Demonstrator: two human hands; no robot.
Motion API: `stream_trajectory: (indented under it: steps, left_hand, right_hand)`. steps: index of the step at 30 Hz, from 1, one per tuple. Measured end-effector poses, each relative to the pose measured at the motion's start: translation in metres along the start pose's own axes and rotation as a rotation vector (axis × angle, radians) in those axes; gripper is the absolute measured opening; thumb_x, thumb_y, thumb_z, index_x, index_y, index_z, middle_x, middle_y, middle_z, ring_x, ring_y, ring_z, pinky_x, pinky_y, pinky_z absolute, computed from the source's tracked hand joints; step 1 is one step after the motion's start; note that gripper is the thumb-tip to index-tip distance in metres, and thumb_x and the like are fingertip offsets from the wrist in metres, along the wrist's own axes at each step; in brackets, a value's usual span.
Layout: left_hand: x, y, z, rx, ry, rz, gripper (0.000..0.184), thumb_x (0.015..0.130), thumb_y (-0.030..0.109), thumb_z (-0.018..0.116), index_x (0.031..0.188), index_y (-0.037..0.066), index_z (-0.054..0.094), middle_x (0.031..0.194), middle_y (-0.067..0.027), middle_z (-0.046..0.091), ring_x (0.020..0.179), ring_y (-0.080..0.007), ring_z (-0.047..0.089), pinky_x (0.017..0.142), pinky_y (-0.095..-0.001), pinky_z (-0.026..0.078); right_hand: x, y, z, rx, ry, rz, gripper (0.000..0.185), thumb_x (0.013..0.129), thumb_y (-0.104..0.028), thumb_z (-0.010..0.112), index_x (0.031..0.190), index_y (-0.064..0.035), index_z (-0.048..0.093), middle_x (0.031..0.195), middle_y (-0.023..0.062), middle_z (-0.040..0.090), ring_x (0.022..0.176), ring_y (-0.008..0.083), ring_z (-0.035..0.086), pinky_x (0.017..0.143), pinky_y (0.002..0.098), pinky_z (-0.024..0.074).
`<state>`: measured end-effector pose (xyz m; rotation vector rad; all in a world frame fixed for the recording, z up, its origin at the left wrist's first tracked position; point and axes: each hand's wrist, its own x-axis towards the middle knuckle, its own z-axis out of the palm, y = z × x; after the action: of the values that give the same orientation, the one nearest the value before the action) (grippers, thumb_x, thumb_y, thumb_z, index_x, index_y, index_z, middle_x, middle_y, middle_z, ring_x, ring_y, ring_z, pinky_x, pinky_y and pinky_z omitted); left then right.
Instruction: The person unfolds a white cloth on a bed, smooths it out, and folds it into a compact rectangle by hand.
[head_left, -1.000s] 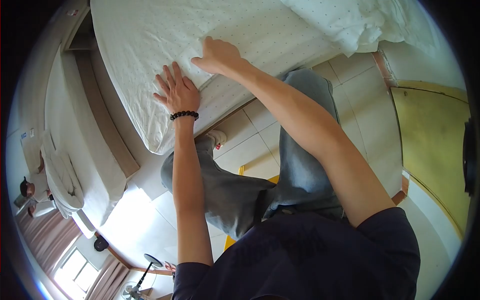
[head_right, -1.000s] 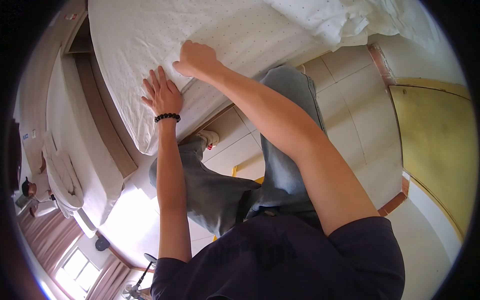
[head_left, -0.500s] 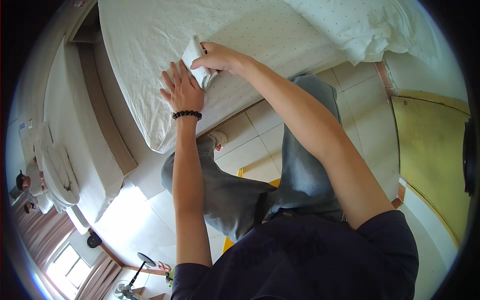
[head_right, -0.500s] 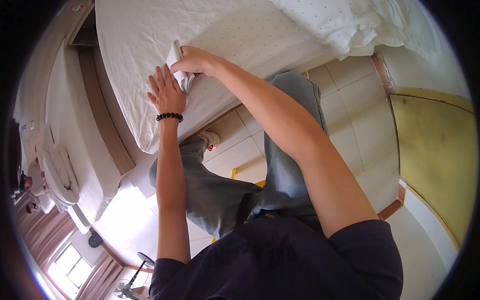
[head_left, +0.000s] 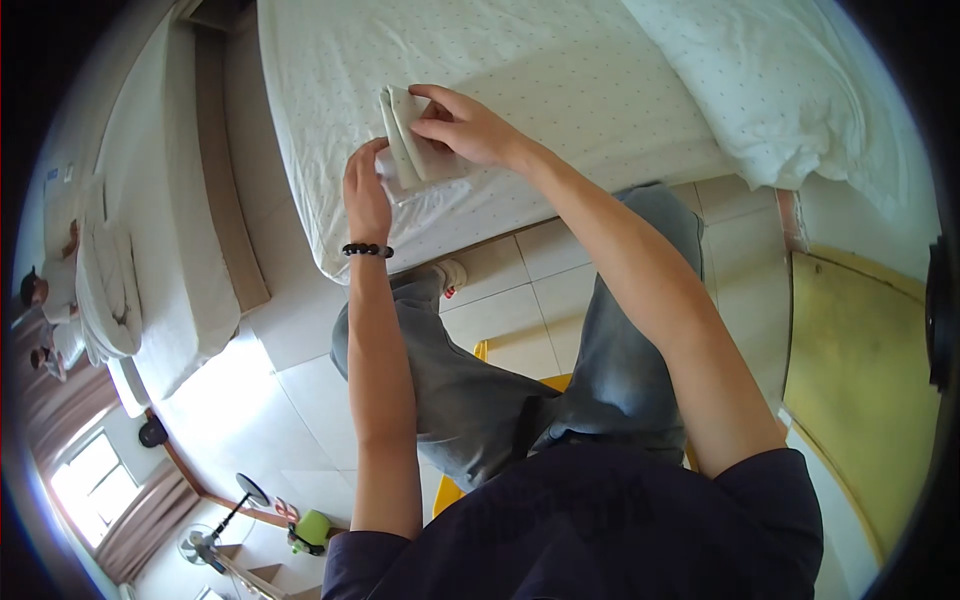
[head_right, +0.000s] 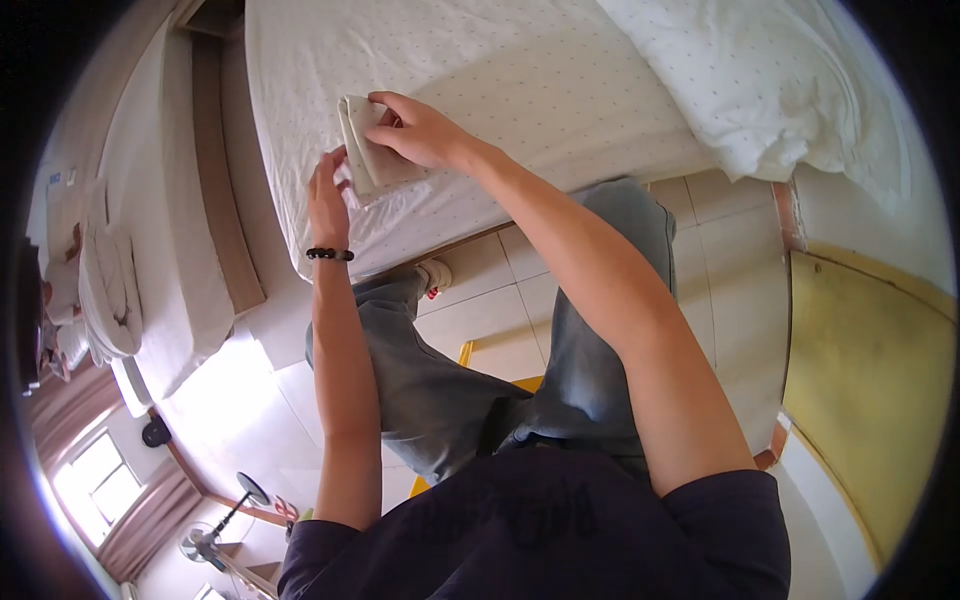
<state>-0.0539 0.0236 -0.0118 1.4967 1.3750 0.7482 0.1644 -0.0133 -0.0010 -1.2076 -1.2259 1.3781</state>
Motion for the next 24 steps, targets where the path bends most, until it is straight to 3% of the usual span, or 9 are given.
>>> stream_trajectory:
  steps: [1,2,6,11,17,22,24]
  left_hand:
    - [0.0,0.008,-0.008,-0.228,-0.004,-0.159,0.043,0.105,0.029,0.057,0.134,-0.001,0.07,0.147,-0.0228,0.062,0.133,-0.041,0.057,0.107,-0.0489,0.048]
    - [-0.001,0.015,-0.01,-0.232,0.009,-0.16,0.043,0.105,0.029,0.057,0.134,-0.001,0.07,0.147,-0.0228,0.062,0.133,-0.041,0.057,0.107,-0.0489,0.048]
    - [-0.008,0.044,0.005,0.174,0.078,-0.12,0.041,0.106,0.027,0.055,0.113,-0.008,0.076,0.127,-0.0275,0.07,0.112,-0.0384,0.064,0.097,-0.0445,0.053]
    - [0.021,-0.002,0.009,0.344,0.124,0.031,0.038,0.104,0.023,0.056,0.107,-0.009,0.074,0.121,-0.0294,0.07,0.111,-0.0418,0.064,0.097,-0.0458,0.053]
    - [0.042,-0.028,0.012,0.29,0.163,0.019,0.036,0.104,0.022,0.058,0.119,-0.009,0.069,0.12,-0.0307,0.069,0.11,-0.0443,0.064,0.098,-0.0482,0.053]
    - [0.024,0.006,0.025,0.367,0.219,0.02,0.041,0.106,0.026,0.055,0.134,-0.004,0.062,0.126,-0.0296,0.067,0.112,-0.0466,0.063,0.101,-0.0495,0.051]
    - [0.026,0.003,0.031,0.282,0.236,0.068,0.041,0.109,0.028,0.051,0.136,-0.002,0.06,0.125,-0.0279,0.068,0.111,-0.045,0.064,0.1,-0.0477,0.051]
  right_hand:
    - [0.001,0.004,0.003,-0.058,-0.002,-0.021,0.062,0.105,-0.025,0.067,0.159,-0.0038,0.047,0.123,0.01,0.066,0.106,0.0203,0.065,0.094,0.0327,0.0544]
    - [0.003,0.008,0.006,-0.115,-0.002,-0.042,0.06,0.105,-0.025,0.066,0.159,-0.0047,0.047,0.125,0.01,0.066,0.109,0.0209,0.065,0.095,0.0332,0.0543]
    - [0.002,0.023,0.021,-0.774,0.133,-0.397,0.053,0.107,-0.023,0.062,0.158,-0.0108,0.051,0.147,0.0106,0.058,0.134,0.027,0.054,0.11,0.04,0.0481]
    - [0.005,0.029,0.039,-0.954,0.252,-0.51,0.058,0.104,-0.018,0.064,0.159,-0.0117,0.048,0.158,0.0115,0.048,0.149,0.0346,0.04,0.12,0.0474,0.0398]
    - [0.005,0.04,0.054,-0.858,0.272,-0.484,0.061,0.103,-0.013,0.065,0.16,-0.0152,0.047,0.166,0.0118,0.043,0.152,0.0377,0.036,0.122,0.0508,0.038]
    - [0.003,0.042,0.063,-0.937,0.302,-0.365,0.067,0.102,-0.016,0.07,0.162,-0.0097,0.041,0.167,0.0182,0.038,0.149,0.0383,0.041,0.119,0.0483,0.0427]
    - [0.01,0.038,0.06,-0.472,0.389,-0.224,0.063,0.101,-0.018,0.072,0.156,-0.0051,0.047,0.159,0.0213,0.047,0.14,0.0356,0.05,0.113,0.0453,0.0479]
